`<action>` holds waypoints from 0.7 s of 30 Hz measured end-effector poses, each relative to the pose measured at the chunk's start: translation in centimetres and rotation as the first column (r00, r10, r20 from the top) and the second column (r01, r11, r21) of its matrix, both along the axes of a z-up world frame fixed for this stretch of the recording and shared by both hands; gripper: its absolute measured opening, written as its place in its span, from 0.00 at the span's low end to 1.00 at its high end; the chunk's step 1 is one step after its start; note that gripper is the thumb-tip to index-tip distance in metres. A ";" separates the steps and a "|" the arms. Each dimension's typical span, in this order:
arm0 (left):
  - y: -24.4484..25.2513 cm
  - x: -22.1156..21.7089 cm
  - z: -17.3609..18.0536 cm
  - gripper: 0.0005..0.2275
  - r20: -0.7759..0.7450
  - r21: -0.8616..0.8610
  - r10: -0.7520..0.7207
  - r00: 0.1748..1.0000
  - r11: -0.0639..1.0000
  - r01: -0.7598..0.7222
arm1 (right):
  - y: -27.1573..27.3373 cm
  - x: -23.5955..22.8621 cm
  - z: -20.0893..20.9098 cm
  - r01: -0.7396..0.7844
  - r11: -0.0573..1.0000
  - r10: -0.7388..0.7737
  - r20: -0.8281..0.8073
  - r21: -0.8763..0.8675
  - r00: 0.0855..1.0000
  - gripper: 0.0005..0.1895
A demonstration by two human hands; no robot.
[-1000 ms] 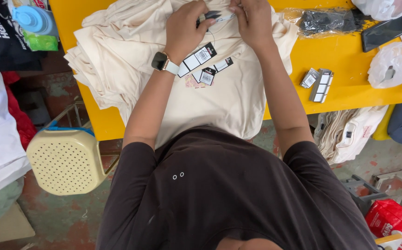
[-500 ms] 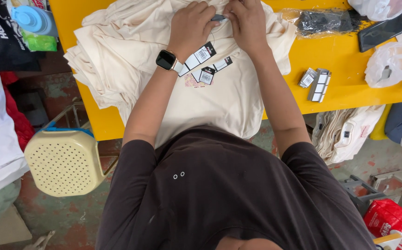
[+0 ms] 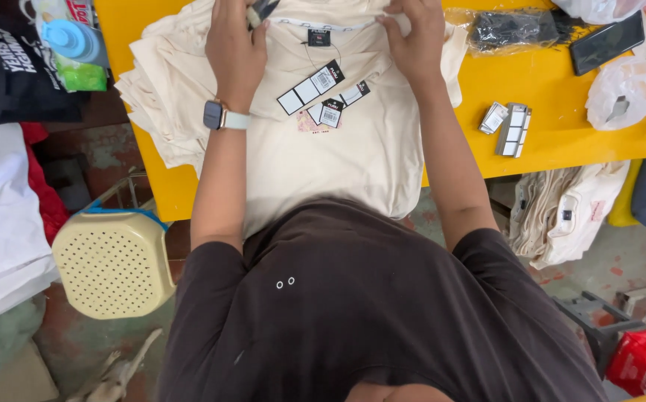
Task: Attaching brand and price tags to the neck area of t-shirts using a tagging tool at a factory workstation.
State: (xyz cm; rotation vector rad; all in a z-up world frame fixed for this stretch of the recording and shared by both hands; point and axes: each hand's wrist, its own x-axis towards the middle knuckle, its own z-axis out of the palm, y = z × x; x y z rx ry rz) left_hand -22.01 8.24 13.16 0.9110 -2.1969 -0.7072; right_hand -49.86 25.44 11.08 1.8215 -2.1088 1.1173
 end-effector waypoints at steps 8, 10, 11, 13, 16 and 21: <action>3.2 5.3 0.2 0.13 0.059 -0.009 -0.167 0.984 0.986 0.168 | 5.8 1.7 2.8 -0.271 0.948 0.268 0.042 0.169 0.963 0.11; 3.0 4.9 0.1 0.17 0.020 -0.090 -0.138 0.990 0.986 0.139 | 5.5 2.1 2.8 -0.239 0.960 0.234 0.047 0.145 0.971 0.12; 2.8 4.8 0.5 0.18 0.066 -0.087 -0.158 0.985 0.983 0.163 | 5.4 2.3 3.0 -0.259 0.941 0.246 0.085 0.220 0.966 0.10; 2.8 5.0 2.1 0.18 0.113 -0.089 -0.184 0.976 0.977 0.195 | 5.6 2.2 3.1 -0.272 0.918 0.248 0.121 0.288 0.961 0.08; 3.0 5.6 4.5 0.09 0.535 0.315 -0.430 0.727 0.900 0.301 | 5.6 2.0 2.7 -0.217 0.801 0.204 0.086 0.558 0.975 0.10; 1.4 3.2 -0.1 0.03 0.297 0.321 -0.316 0.901 0.922 0.217 | 1.9 1.7 -2.1 -0.147 0.933 0.142 0.038 0.330 0.989 0.16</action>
